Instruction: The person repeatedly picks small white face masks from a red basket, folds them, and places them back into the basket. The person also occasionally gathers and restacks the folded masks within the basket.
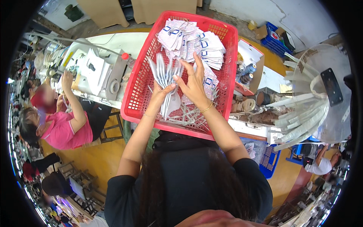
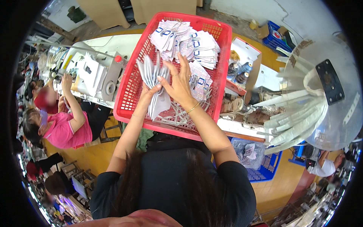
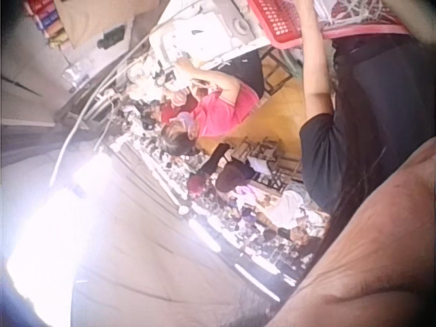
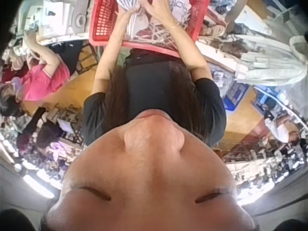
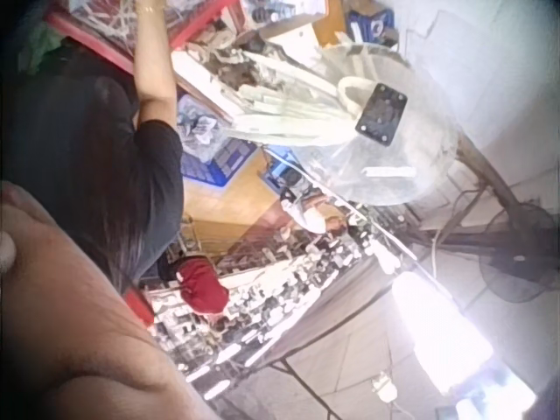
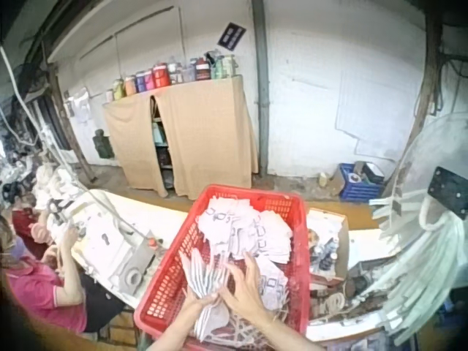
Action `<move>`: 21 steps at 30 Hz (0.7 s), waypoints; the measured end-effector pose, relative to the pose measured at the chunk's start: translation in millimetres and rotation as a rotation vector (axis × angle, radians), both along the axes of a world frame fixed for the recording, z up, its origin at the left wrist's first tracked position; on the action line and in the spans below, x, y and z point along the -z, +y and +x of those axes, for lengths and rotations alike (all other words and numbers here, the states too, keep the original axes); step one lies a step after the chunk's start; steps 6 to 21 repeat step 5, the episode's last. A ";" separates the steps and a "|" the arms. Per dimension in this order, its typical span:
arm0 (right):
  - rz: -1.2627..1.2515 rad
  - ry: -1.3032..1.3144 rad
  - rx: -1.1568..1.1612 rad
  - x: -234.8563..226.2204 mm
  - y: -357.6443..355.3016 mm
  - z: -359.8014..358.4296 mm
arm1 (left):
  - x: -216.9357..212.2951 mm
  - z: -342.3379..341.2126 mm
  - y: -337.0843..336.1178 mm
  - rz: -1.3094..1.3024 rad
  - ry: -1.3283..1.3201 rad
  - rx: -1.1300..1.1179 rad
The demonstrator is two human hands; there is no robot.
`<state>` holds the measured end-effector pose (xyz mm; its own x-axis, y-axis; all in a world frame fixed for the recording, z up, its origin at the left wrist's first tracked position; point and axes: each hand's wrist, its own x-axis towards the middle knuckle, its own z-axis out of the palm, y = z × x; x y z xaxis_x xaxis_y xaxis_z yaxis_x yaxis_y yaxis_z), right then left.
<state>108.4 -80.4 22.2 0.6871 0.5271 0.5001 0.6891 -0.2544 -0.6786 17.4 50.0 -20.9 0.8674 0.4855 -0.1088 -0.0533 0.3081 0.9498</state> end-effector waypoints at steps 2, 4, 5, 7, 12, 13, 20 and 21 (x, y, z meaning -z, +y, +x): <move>0.038 0.397 -0.127 6.4 0.5 1.5 | -2.0 -2.7 4.7 -0.073 0.081 -0.027; 0.007 0.983 -0.432 17.4 5.2 0.6 | 1.0 3.0 6.4 -0.278 -0.081 -0.112; -0.051 1.036 -0.523 25.0 12.6 -6.3 | 2.8 1.3 7.6 -0.279 -0.079 -0.111; -0.051 1.036 -0.523 25.0 12.6 -6.3 | 2.8 1.3 7.6 -0.279 -0.079 -0.111; -0.051 1.036 -0.523 25.0 12.6 -6.3 | 2.8 1.3 7.6 -0.279 -0.079 -0.111; -0.051 1.036 -0.523 25.0 12.6 -6.3 | 2.8 1.3 7.6 -0.279 -0.079 -0.111; -0.051 1.036 -0.523 25.0 12.6 -6.3 | 2.8 1.3 7.6 -0.279 -0.079 -0.111; -0.051 1.036 -0.523 25.0 12.6 -6.3 | 2.8 1.3 7.6 -0.279 -0.079 -0.111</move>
